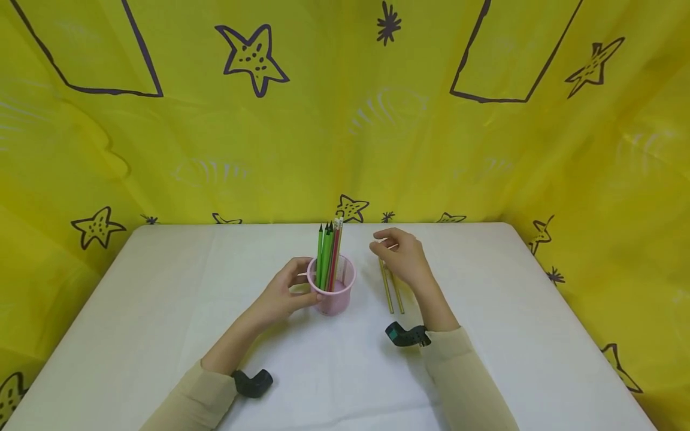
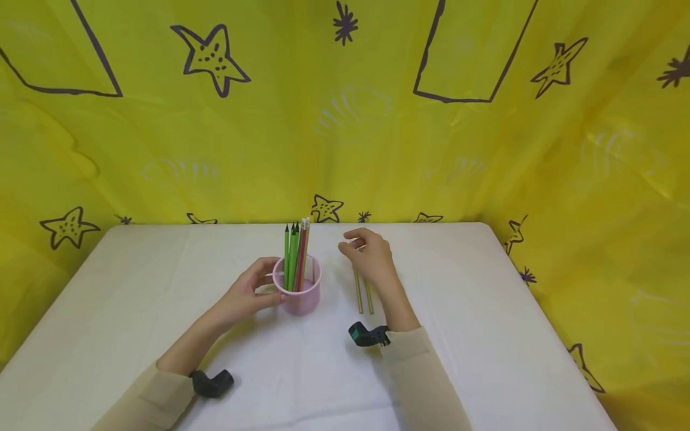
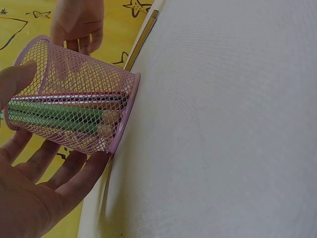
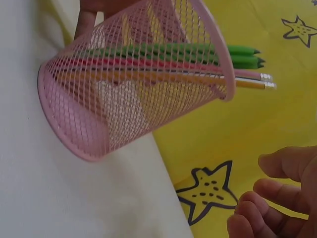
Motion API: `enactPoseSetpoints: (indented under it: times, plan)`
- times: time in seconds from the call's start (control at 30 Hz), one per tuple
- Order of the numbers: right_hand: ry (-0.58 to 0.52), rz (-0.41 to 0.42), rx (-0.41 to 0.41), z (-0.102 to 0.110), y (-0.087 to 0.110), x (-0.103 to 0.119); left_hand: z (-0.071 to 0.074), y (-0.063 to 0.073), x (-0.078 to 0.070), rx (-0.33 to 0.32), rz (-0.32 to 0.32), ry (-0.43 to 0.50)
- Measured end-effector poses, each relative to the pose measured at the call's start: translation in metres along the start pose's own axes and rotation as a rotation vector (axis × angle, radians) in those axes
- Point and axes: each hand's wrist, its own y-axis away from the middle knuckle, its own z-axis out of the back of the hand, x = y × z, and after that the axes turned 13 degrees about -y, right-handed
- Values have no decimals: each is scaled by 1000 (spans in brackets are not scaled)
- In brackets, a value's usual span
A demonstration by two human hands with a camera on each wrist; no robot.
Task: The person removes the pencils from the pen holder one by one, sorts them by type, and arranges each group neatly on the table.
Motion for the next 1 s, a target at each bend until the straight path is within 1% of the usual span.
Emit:
enactPoseSetpoints:
  times: [0.07, 0.17, 0.27, 0.47, 0.6, 0.77, 1.0]
  plan:
    - [-62, -5, 36, -3, 2, 6, 0, 0, 0, -2, 0, -1]
    - [-127, -2, 91, -7, 6, 14, 0, 0, -1, -4, 7, -3]
    - [-177, 33, 124, -13, 9, 19, 0, 0, -1, -3, 13, -6]
    - [-241, 170, 100, -30, 13, 22, -1, 0, -1, -5, 16, -3]
    - [-238, 215, 86, -40, 14, 22, 0, 0, -1, -8, 14, 4]
    - [-209, 195, 103, -46, 15, 21, 0, 0, 0, -5, 20, 6]
    - [-217, 146, 115, -50, 15, 17, 1, 0, 0, -5, 25, -8]
